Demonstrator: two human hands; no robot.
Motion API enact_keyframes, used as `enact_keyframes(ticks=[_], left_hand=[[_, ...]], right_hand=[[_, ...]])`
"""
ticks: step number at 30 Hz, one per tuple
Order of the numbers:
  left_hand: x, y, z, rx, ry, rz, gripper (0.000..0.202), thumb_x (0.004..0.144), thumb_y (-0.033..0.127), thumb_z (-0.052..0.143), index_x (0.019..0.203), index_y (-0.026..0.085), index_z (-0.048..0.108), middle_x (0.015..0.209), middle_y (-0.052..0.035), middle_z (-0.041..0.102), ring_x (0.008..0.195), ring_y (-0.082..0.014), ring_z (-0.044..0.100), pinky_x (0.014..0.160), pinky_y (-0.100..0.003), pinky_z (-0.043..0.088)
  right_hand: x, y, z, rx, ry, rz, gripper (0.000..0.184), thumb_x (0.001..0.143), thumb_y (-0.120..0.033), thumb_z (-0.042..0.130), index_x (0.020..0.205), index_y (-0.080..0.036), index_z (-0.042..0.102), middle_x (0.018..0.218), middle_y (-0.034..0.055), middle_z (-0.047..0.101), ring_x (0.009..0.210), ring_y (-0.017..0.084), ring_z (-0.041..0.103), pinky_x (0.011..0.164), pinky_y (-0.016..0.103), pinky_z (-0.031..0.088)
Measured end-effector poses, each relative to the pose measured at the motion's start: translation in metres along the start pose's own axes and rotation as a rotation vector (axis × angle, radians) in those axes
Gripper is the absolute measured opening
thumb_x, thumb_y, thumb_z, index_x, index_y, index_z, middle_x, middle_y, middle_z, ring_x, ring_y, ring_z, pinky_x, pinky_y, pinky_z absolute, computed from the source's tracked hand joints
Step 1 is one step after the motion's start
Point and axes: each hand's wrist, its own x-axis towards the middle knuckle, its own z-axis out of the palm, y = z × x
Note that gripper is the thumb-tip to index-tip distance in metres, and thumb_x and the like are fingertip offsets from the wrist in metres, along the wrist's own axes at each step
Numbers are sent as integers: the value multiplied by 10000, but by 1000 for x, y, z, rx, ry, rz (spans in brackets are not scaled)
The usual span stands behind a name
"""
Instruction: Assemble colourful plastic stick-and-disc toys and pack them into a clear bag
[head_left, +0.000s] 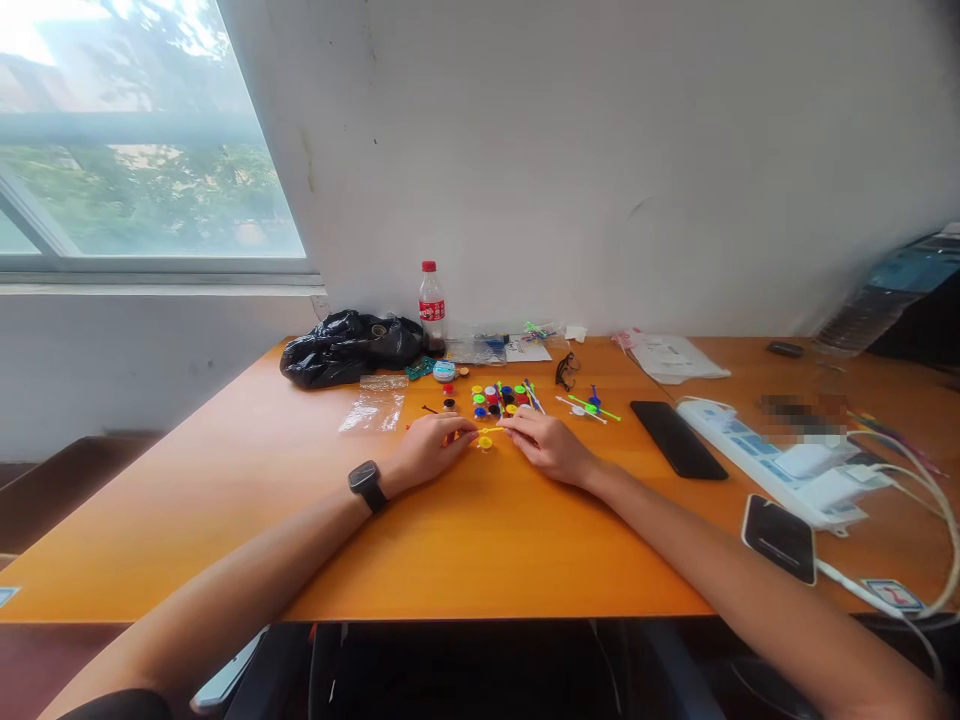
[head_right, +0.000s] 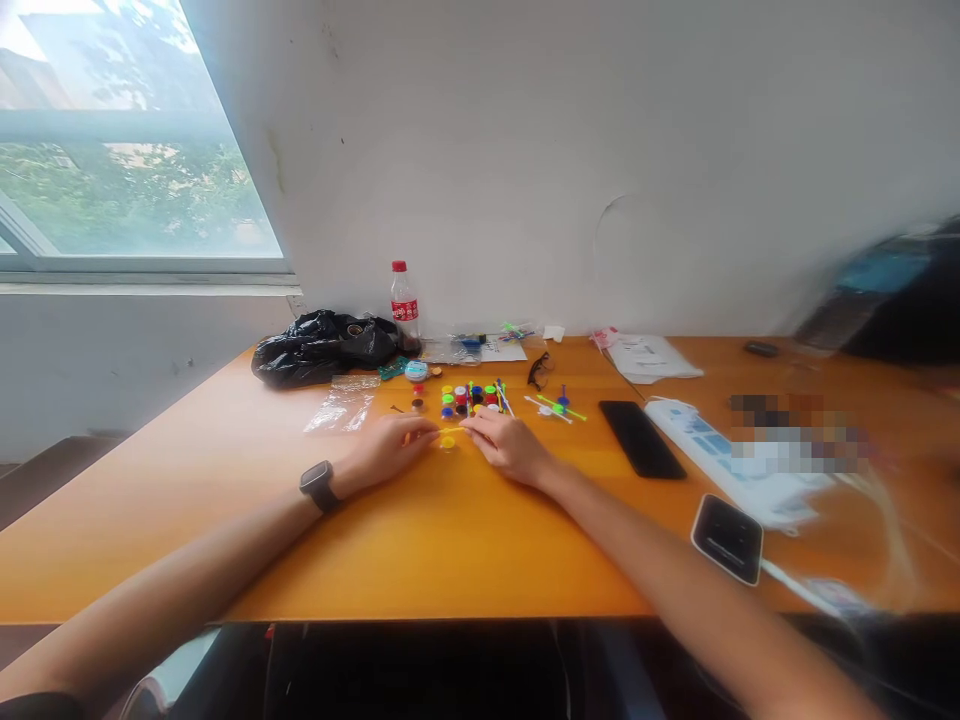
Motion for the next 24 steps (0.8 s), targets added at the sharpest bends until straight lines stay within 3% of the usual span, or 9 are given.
enact_keyframes(ticks=[11, 24], left_hand=[[-1, 4, 0, 19, -17, 79, 265, 1035, 274, 590, 1215, 259, 784, 945, -53, 753, 824, -181, 683, 783, -275, 530], [-1, 5, 0, 0, -26, 109, 274, 1038, 238, 580, 1208, 278, 790, 998, -47, 743, 868, -171, 692, 792, -261, 525]], right_hand=[[0, -8, -6, 102, -123, 66, 313, 1039, -223, 543, 1256, -236, 767, 1124, 85, 797, 940, 219, 728, 846, 337, 559], [-1, -3, -7, 80, -127, 69, 323, 1053, -277, 571, 1295, -258, 785, 921, 59, 722, 831, 194, 656, 752, 292, 493]])
